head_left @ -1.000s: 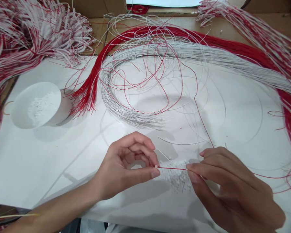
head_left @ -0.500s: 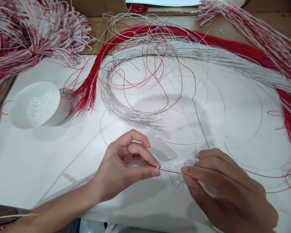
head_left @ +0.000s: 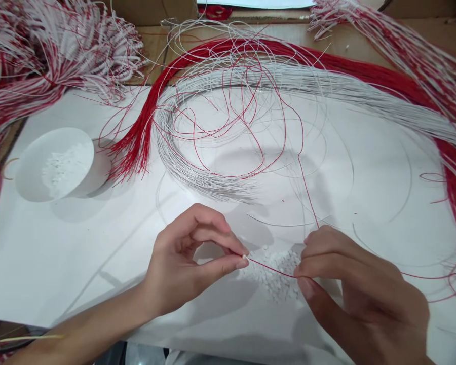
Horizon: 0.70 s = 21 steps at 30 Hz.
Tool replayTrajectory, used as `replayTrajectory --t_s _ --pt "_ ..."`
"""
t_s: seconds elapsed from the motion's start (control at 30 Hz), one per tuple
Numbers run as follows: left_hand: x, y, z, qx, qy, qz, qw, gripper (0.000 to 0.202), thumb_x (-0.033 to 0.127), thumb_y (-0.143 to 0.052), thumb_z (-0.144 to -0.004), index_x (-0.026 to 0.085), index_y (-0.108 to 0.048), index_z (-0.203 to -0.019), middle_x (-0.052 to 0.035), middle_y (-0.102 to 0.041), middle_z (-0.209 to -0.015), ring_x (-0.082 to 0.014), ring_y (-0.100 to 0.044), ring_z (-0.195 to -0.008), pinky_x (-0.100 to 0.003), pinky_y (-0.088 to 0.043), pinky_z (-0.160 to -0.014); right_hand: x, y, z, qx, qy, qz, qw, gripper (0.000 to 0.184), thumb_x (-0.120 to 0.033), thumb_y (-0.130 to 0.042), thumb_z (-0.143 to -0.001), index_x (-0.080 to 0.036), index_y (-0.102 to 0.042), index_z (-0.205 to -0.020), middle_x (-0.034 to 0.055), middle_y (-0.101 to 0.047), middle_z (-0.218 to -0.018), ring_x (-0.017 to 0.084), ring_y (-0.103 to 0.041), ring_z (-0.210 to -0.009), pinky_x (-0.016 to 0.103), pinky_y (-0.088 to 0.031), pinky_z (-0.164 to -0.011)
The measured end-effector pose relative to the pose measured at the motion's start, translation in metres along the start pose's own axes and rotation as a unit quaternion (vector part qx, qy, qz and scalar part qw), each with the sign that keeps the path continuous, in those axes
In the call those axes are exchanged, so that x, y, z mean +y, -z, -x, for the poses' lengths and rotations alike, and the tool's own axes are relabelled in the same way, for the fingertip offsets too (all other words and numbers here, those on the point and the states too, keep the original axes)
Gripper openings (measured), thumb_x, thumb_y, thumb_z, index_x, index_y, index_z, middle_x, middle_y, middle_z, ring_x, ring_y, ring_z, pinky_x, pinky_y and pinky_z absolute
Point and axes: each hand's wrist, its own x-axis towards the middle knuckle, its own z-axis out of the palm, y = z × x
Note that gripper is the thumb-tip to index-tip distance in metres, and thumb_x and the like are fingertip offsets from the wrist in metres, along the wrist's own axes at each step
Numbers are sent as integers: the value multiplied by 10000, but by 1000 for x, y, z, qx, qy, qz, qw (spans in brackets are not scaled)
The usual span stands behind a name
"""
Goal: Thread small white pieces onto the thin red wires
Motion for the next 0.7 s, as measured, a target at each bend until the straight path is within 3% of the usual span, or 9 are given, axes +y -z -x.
replayTrajectory --t_s 0.4,0.6,0.7 --pt "0 2 1 -3 -18 -19 1000 294 174 -799 -653 246 -562 -812 -6 -721 -682 -207 -688 -644 -335 -577 -592 0 0 -1 -5 -22 6 1000 149 -29 -534 -735 -164 -597 -734 3 -552 -598 117 -501 -571 250 -407 -490" --pt "-4 3 4 -18 -112 -45 993 313 65 -762 -662 243 -621 -877 -11 -713 -761 -194 -696 -698 -315 -583 -646 2 1 2 -11 -40 2 999 157 -20 -549 -725 -171 -589 -746 -3 -546 -608 114 -492 -588 249 -394 -496" --pt "-3 3 5 -17 -102 -68 992 266 83 -757 -666 244 -640 -842 -17 -713 -727 -203 -696 -705 -322 -581 -659 2 2 1 -14 -44 9 999 154 -25 -544 -734 -173 -584 -745 -4 -548 -607 113 -490 -580 246 -391 -490"
